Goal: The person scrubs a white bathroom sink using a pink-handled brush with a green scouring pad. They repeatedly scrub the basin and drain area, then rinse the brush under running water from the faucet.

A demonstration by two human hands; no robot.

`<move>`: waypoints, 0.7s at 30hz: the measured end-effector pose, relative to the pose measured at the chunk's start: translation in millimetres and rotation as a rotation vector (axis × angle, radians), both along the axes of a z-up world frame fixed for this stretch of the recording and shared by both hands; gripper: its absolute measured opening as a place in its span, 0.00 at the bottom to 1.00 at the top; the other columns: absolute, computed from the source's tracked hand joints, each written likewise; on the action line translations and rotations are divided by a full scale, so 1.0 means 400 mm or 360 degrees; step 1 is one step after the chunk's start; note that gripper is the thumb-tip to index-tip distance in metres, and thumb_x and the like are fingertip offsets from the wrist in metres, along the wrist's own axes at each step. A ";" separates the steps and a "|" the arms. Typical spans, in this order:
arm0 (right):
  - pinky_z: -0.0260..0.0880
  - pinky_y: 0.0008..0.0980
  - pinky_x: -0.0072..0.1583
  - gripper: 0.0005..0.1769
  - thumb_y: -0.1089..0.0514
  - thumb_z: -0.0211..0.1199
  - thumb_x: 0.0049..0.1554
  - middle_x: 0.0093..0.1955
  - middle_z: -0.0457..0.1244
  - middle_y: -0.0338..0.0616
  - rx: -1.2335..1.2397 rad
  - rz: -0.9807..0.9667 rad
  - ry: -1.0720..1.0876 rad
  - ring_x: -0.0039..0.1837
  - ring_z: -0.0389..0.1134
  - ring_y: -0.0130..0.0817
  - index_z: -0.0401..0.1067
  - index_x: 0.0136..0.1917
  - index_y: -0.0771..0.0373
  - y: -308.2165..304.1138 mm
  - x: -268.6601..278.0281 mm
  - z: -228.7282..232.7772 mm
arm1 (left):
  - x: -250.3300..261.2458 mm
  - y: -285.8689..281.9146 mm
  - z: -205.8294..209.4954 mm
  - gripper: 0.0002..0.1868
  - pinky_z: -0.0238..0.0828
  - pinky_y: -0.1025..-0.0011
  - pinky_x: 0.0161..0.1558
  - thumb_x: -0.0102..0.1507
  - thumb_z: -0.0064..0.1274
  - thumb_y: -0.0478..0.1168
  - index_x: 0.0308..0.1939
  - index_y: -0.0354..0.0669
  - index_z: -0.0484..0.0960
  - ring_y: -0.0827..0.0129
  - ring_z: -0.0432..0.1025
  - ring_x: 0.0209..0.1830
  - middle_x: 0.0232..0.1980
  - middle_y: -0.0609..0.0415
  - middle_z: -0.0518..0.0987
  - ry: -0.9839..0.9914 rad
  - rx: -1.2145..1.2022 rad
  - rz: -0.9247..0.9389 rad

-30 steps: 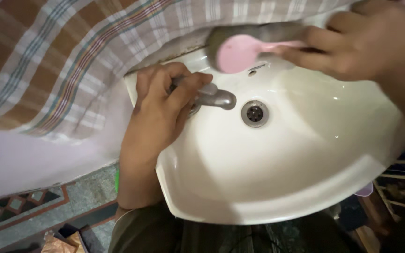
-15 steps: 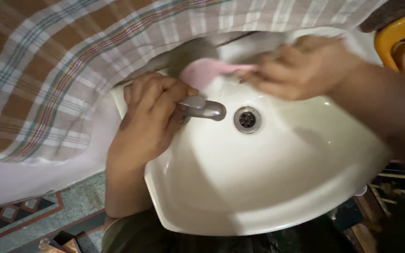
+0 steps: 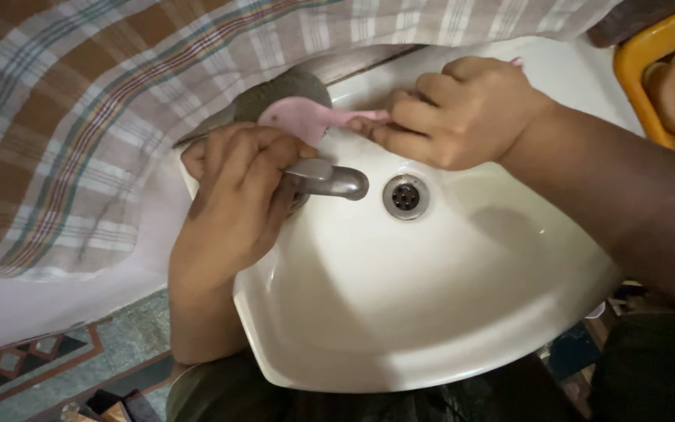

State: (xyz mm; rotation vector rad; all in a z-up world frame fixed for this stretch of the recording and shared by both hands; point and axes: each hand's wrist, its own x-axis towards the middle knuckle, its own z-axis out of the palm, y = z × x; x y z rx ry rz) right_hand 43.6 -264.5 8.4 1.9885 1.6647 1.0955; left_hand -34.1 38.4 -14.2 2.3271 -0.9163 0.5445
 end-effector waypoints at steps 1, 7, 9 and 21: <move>0.59 0.22 0.33 0.06 0.54 0.66 0.62 0.40 0.67 0.27 -0.0011 0.0005 -0.0030 0.37 0.66 0.21 0.79 0.53 0.47 -0.017 0.005 -0.011 | 0.003 0.000 -0.002 0.21 0.58 0.56 0.64 0.62 0.61 0.30 0.58 0.43 0.78 0.52 0.66 0.63 0.59 0.52 0.73 -0.0016 0.0000 -0.0005; 0.51 0.23 0.28 0.17 0.48 0.65 0.59 0.37 0.70 0.35 -0.0080 0.0164 -0.0408 0.32 0.60 0.22 0.81 0.59 0.53 -0.318 0.095 -0.062 | 0.012 0.007 -0.007 0.20 0.58 0.54 0.64 0.61 0.63 0.32 0.56 0.43 0.79 0.52 0.67 0.61 0.56 0.51 0.73 0.0020 -0.0033 -0.0052; 0.52 0.24 0.28 0.15 0.49 0.66 0.61 0.33 0.66 0.32 -0.0272 -0.0021 -0.0217 0.33 0.62 0.26 0.82 0.57 0.56 -0.385 0.066 -0.056 | 0.019 0.010 -0.007 0.20 0.59 0.55 0.66 0.62 0.62 0.32 0.57 0.43 0.78 0.51 0.67 0.63 0.57 0.50 0.73 0.0072 -0.0084 -0.0096; 0.65 0.26 0.34 0.17 0.56 0.65 0.58 0.43 0.68 0.32 -0.0105 -0.0008 0.0025 0.40 0.70 0.27 0.80 0.61 0.50 -0.109 0.025 -0.037 | -0.011 -0.005 0.003 0.19 0.60 0.54 0.68 0.64 0.60 0.30 0.58 0.43 0.76 0.49 0.66 0.65 0.59 0.50 0.73 0.0043 -0.0098 -0.0004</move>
